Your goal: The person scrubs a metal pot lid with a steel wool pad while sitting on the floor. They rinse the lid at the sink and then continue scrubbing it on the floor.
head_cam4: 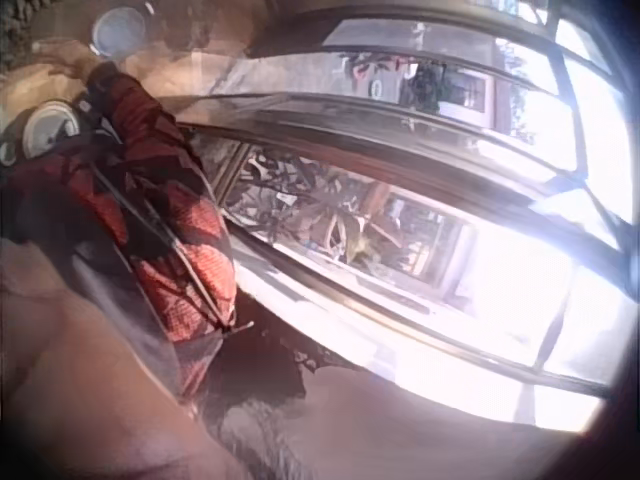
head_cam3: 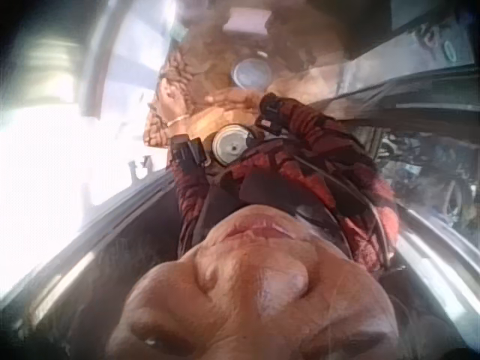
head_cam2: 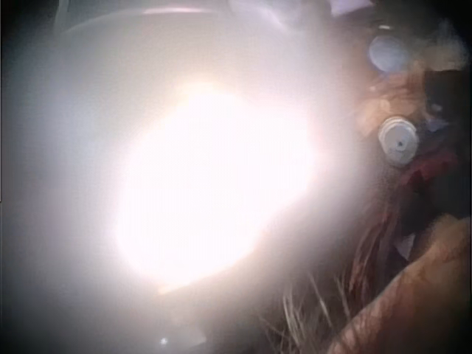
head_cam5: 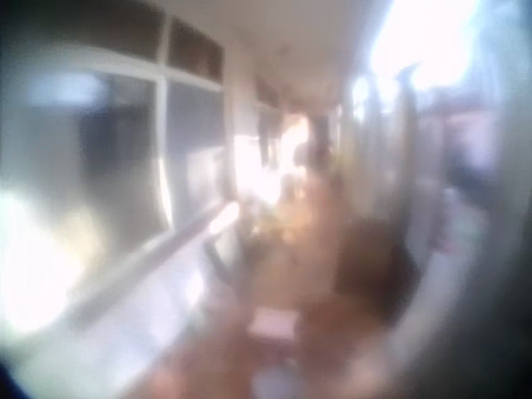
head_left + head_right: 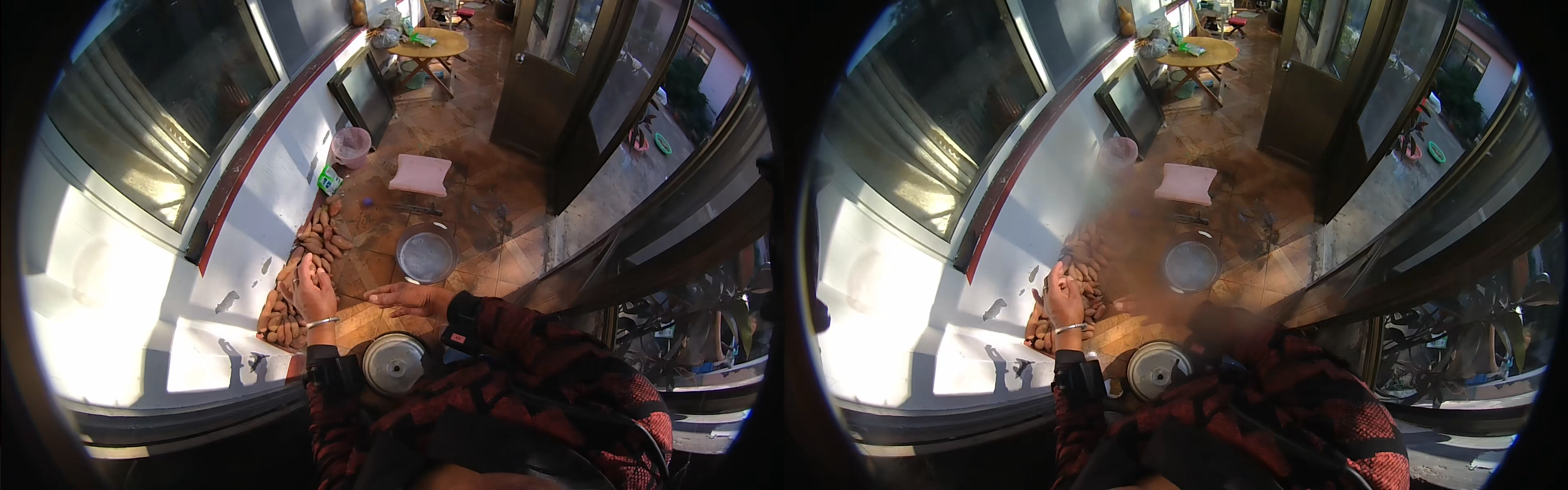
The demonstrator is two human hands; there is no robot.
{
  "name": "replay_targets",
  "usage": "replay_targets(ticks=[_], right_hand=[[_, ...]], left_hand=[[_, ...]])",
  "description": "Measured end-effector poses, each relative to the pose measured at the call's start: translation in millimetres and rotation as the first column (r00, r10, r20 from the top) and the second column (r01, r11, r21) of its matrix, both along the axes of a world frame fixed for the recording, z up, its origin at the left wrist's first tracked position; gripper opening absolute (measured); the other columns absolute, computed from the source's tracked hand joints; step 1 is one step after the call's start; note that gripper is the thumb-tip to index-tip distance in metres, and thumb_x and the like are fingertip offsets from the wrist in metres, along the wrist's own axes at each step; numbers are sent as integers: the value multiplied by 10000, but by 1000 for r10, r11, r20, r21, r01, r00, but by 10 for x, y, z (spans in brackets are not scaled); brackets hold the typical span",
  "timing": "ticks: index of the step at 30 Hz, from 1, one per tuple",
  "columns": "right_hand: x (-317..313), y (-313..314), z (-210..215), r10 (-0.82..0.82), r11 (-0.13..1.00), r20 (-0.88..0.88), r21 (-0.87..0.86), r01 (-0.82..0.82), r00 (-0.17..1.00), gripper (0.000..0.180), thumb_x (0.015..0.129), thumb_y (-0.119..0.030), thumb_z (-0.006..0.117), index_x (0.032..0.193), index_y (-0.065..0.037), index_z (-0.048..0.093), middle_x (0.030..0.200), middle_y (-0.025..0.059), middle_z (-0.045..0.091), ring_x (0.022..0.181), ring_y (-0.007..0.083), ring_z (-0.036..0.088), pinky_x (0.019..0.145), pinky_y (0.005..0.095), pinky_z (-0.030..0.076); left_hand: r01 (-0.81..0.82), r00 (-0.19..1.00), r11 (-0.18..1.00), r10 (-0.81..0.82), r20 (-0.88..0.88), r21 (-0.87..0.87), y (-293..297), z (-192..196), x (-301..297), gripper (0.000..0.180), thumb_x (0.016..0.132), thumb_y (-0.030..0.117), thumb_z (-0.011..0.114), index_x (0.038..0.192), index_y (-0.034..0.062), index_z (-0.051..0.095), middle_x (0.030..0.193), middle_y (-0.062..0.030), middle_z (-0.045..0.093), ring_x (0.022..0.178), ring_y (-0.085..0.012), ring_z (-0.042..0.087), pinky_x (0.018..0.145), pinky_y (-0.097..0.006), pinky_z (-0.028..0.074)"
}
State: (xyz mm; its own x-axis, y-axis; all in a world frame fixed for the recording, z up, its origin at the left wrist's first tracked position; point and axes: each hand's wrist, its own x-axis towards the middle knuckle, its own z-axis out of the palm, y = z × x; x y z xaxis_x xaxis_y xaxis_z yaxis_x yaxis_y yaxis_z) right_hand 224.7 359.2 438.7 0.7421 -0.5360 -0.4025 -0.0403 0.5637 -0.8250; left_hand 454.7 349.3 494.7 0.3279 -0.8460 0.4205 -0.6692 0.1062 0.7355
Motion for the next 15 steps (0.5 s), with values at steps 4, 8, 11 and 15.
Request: replay_targets(ticks=[4,8,11,15], right_hand=[[-1568,-717,-637,-667,718,-203,81,692,716,777,889,-310,727,1524,-117,325,1229,34,566,1059,181,563,835,352,469],[-2796,-794,-964,-901,264,-381,-104,959,207,402,936,-165,601,1311,-109,467,903,44,671,703,163,613,667,331,486],[-3174,-665,-1073,-869,318,-404,-13,948,286,166,963,-198,541,1067,-76,582,992,66,694,872,188,657,813,342,525],[-3024,-740,-1191,-868,285,-380,147,947,321,257,942,-178,582,1155,-42,537,1044,95,690,864,206,653,787,341,528]], left_hand=[[-229,967,906,169,191,357,455,-426,515,258,886,150,622,1124,67,677,850,-125,672,793,-284,649,757,-375,515],[-352,936,835,299,188,422,1345,-875,951,218,850,37,574,1034,54,690,866,-153,677,805,-310,657,747,-387,523],[-487,873,684,366,323,543,2046,-1203,1093,265,793,4,575,1028,47,690,839,-150,633,786,-321,626,769,-398,515],[-428,896,654,400,195,623,2380,-1488,1023,257,827,40,617,1071,42,698,934,-133,652,828,-276,651,767,-391,528]])
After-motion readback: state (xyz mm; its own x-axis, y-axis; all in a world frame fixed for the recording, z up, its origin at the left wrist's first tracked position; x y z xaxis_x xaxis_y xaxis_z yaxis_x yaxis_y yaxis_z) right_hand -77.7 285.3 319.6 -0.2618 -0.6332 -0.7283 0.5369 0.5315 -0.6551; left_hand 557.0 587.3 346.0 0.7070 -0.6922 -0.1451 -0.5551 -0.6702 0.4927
